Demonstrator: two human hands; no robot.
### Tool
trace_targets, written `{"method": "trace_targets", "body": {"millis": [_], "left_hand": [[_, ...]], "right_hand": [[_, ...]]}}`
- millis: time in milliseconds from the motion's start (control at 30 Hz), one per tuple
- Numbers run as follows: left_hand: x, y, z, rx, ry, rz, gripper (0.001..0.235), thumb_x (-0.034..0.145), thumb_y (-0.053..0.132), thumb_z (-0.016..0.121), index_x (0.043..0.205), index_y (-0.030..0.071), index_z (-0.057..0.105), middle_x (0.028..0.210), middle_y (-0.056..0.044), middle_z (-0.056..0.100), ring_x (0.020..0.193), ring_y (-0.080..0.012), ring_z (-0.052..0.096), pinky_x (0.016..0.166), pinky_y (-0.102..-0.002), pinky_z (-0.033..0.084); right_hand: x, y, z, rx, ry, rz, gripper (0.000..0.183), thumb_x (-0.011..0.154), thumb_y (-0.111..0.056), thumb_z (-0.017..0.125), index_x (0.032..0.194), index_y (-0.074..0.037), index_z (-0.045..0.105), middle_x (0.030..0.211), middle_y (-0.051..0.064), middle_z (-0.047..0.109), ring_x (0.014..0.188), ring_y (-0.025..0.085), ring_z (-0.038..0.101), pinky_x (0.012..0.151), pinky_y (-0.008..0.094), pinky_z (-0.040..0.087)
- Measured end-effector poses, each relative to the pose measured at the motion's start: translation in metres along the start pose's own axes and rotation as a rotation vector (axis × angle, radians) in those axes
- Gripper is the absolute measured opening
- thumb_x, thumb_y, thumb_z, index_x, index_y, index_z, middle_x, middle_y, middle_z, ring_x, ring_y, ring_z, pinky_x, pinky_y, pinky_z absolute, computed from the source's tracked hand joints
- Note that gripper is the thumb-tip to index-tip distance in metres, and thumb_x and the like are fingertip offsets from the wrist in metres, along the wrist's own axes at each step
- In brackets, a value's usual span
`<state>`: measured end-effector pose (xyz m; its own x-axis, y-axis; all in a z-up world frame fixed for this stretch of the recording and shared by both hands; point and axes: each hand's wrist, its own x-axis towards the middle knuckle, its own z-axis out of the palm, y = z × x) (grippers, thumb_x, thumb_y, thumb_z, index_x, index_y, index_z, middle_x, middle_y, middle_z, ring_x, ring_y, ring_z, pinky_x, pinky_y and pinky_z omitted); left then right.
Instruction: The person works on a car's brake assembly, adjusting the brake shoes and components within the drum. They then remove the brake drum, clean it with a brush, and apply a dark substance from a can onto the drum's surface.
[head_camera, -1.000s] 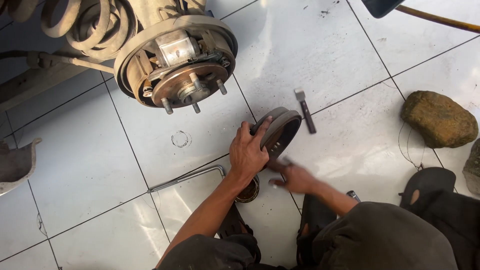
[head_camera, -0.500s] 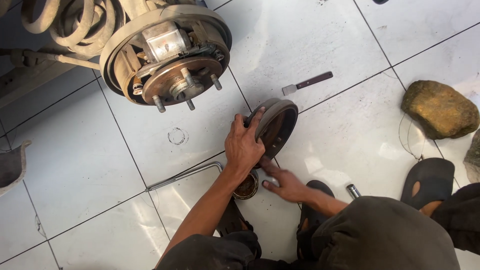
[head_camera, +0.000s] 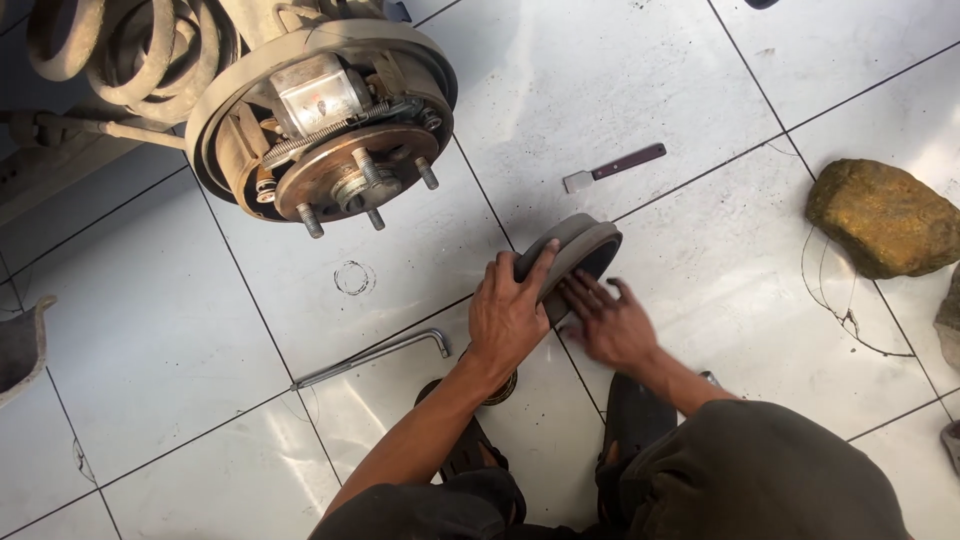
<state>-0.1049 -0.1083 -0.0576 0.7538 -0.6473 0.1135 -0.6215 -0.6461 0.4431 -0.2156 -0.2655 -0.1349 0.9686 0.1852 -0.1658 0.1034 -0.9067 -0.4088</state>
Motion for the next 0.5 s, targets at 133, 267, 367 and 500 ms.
{"method": "trace_targets", "body": {"millis": [133,267,367,500], "left_hand": [[-0.004,0.009,0.002,-0.001,-0.033,0.028,0.096,0.069,-0.001,0.072,0.157,0.028,0.044,0.116,-0.021,0.052,0.094,-0.0388,0.06,0.075,-0.048,0.057],[-0.003,0.009,0.002,-0.008,-0.032,0.05,0.097,0.069,0.0,0.072,0.157,0.028,0.043,0.116,-0.021,0.053,0.094,-0.0386,0.06,0.074,-0.048,0.057],[-0.01,0.01,0.008,-0.018,-0.03,0.037,0.093,0.074,-0.002,0.07,0.158,0.028,0.043,0.116,-0.019,0.053,0.094,-0.0371,0.061,0.074,-0.047,0.057],[-0.006,0.009,0.01,0.012,-0.026,0.047,0.09,0.075,-0.002,0.068,0.157,0.026,0.045,0.115,-0.02,0.053,0.093,-0.0364,0.061,0.072,-0.046,0.058]], "right_hand": [[-0.029,-0.014,0.061,0.514,-0.386,0.063,0.056,0.1,-0.044,0.054,0.143,-0.009,0.061,0.141,0.014,0.065,0.137,0.029,0.056,0.121,0.046,0.042],[-0.011,0.021,0.004,-0.126,0.111,-0.097,0.053,0.093,-0.041,0.061,0.139,-0.015,0.06,0.148,0.003,0.06,0.14,0.02,0.052,0.111,0.059,0.035],[-0.019,-0.033,0.003,-0.067,0.056,-0.054,0.072,0.078,-0.051,0.067,0.131,-0.002,0.061,0.139,0.02,0.059,0.134,0.037,0.049,0.103,0.062,0.038],[-0.022,-0.025,0.065,0.332,-0.019,-0.141,0.038,0.095,-0.026,0.069,0.122,-0.001,0.063,0.114,0.019,0.069,0.108,0.035,0.062,0.1,0.053,0.043]]}}
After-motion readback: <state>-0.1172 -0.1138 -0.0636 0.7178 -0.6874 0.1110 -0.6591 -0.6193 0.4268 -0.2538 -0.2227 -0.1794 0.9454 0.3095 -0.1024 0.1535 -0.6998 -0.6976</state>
